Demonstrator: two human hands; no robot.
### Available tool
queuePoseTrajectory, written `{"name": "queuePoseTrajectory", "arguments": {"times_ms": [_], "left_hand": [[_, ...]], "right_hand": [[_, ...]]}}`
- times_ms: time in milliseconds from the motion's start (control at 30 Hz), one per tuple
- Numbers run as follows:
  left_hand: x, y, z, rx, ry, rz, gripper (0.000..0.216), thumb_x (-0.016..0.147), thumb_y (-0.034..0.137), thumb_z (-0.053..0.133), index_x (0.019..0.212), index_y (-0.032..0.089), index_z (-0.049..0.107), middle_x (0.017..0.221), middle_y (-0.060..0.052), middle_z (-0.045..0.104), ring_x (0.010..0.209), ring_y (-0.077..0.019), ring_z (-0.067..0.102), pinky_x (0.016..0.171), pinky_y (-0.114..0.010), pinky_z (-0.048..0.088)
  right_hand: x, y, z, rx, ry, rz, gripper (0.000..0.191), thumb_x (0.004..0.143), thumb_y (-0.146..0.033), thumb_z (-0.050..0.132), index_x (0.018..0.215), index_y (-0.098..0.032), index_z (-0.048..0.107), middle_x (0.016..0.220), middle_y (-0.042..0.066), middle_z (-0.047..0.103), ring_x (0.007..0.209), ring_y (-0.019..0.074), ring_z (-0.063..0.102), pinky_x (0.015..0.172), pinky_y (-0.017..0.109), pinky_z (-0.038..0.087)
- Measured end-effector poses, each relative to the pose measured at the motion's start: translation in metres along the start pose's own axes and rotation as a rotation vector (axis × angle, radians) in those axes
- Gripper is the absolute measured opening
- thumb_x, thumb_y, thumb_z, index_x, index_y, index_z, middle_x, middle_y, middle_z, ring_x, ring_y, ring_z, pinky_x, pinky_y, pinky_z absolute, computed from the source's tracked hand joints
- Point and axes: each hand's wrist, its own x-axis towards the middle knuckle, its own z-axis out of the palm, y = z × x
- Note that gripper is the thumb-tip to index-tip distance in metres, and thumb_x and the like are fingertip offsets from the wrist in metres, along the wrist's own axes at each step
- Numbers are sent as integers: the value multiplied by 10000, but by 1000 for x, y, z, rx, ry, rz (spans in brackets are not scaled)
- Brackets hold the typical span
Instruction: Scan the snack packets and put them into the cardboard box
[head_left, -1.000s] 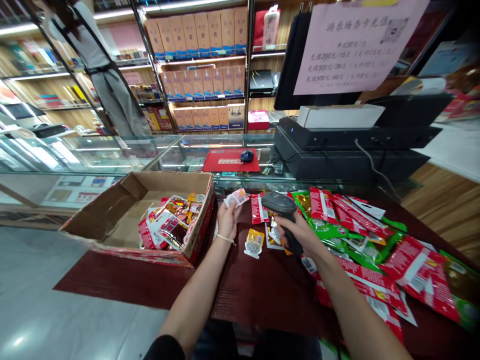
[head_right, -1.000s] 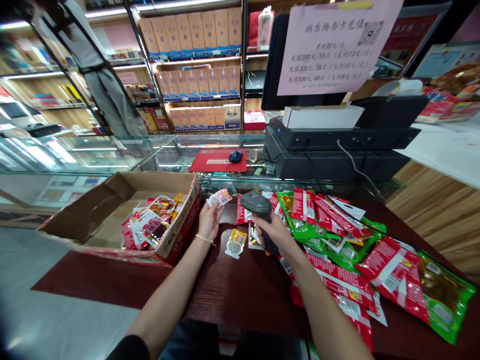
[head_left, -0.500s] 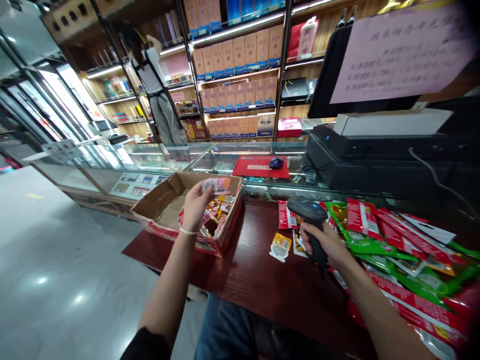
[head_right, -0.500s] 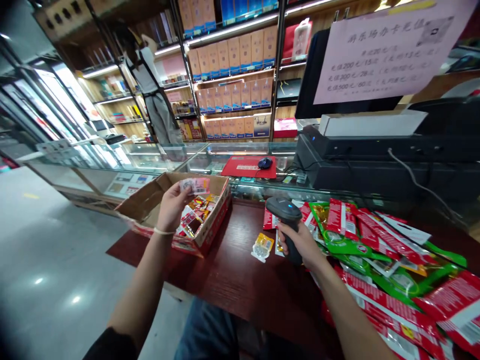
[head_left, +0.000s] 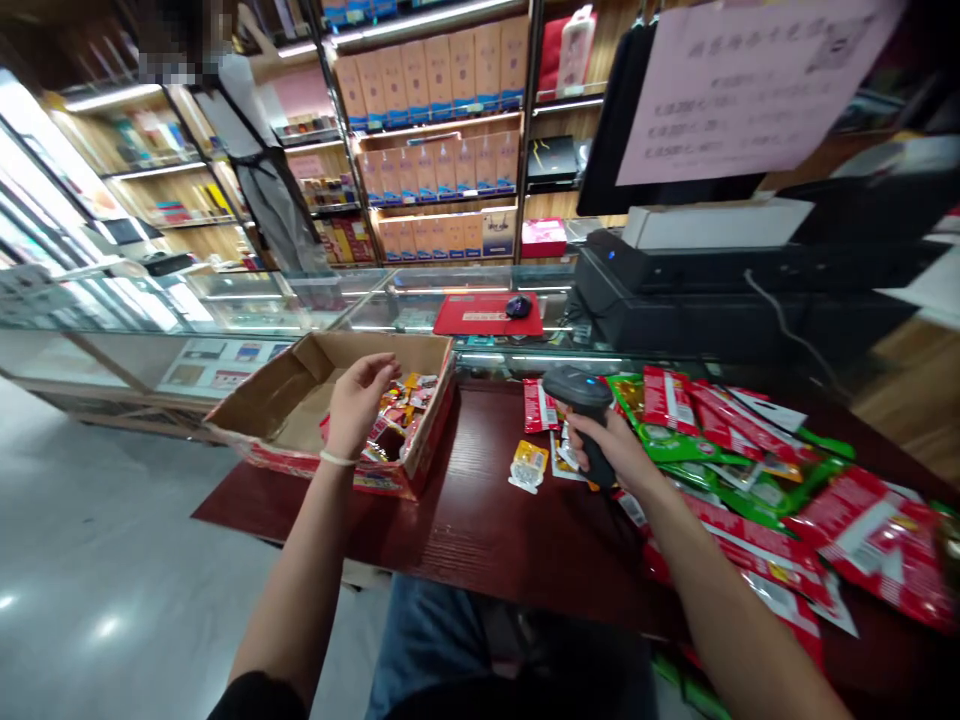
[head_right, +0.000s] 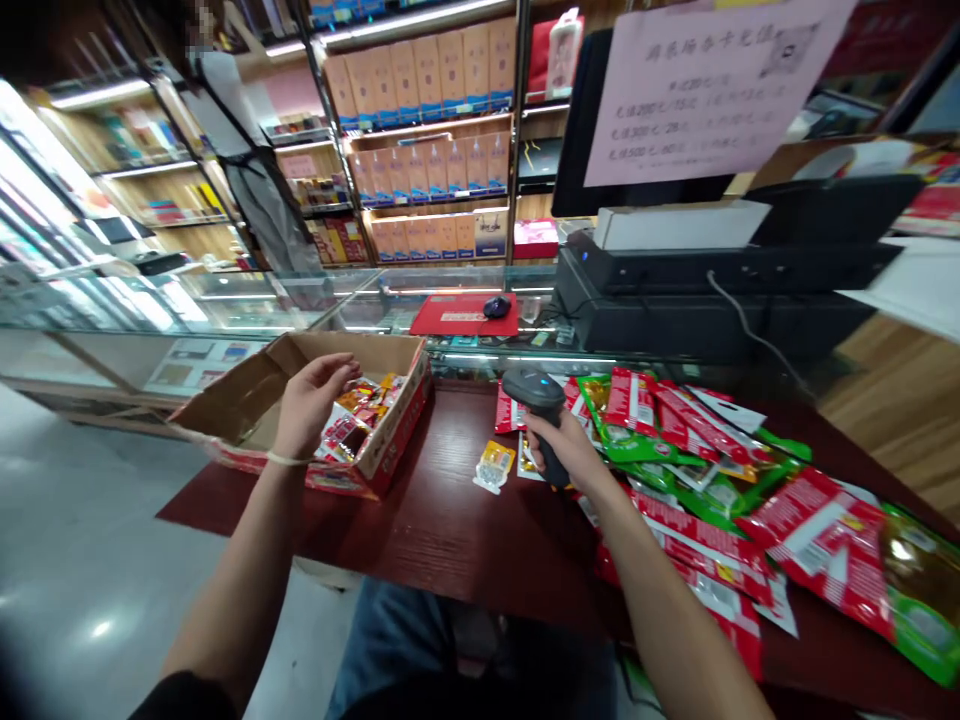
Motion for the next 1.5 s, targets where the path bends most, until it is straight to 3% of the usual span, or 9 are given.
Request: {"name": "queuePoseTrajectory", "arguments": {"times_ms": [233, 367, 467, 600, 800, 1033, 1167, 1300, 1500], "left_hand": [[-44, 36, 81, 312, -338, 261, 254, 870, 320, 576, 1074, 209, 679, 1054, -51, 717, 958, -186, 665, 894, -309, 502], [-51, -5, 136, 369, -654, 246, 204, 862, 247, 564, 1029, 219, 679, 1009, -31, 720, 908, -170, 664, 836, -273, 494], [-49, -56, 164, 494, -738, 187, 123, 823, 229, 591, 902, 193, 677, 855, -32, 698, 795, -171, 641, 744, -268, 480], [-52, -102, 167, 637, -895, 215, 251, 768, 298, 669, 992, 186, 670, 984, -71, 656, 927, -219, 601, 839, -322, 458], [-58, -109, 147, 708, -1142, 240, 821, 608, 423, 804, 1353, 262, 499, 1241, -104, 525, 1166, -300, 479, 1005, -416, 374], [-53, -110, 147, 526, -1002, 52, 208, 737, 344, 679, 834, 170, 617, 808, -23, 581, 775, -181, 565, 754, -320, 479], [-51, -113, 149, 23, -684, -397, 279, 821, 422, 593, 955, 190, 520, 824, -5, 615, 674, -138, 607, 615, -289, 528], [-48, -117, 151, -457, -438, -670, 365, 784, 285, 668, 1089, 214, 481, 1055, -47, 659, 828, -144, 683, 784, -339, 569], [-46, -118, 153, -587, -295, -570, 354, 737, 182, 716, 1063, 174, 581, 1150, -73, 661, 1038, -163, 646, 1001, -364, 477]], "right_hand": [[2, -8, -17, -63, 110, 31, 352, 735, -471, 726, 783, -225, 479, 530, -72, 522, 360, 86, 459, 322, 197, 374], [1, -10, -23, -57, 149, 18, 357, 728, -469, 730, 818, -234, 477, 524, -79, 515, 350, 80, 441, 320, 191, 366], [0, -13, -23, -44, 177, 15, 342, 734, -450, 725, 841, -236, 481, 515, -87, 505, 347, 78, 436, 321, 186, 368], [0, -16, -25, -36, 197, 30, 340, 730, -440, 726, 848, -238, 479, 501, -94, 496, 342, 80, 443, 326, 186, 380], [4, -14, -31, -26, 178, 89, 374, 715, -482, 743, 803, -235, 476, 514, -85, 519, 352, 81, 440, 324, 200, 393], [5, -12, -23, -61, 184, 81, 360, 721, -482, 741, 789, -228, 495, 501, -90, 492, 342, 73, 418, 314, 193, 357], [6, -10, -20, -67, 170, 75, 361, 731, -478, 735, 743, -218, 486, 499, -83, 492, 338, 68, 414, 317, 194, 350], [6, -7, -21, -52, 155, 77, 348, 739, -474, 735, 807, -224, 502, 505, -83, 498, 349, 79, 428, 323, 199, 355], [6, -3, -19, -66, 121, 53, 361, 761, -472, 721, 889, -233, 483, 525, -88, 509, 354, 84, 444, 328, 197, 364]]}}
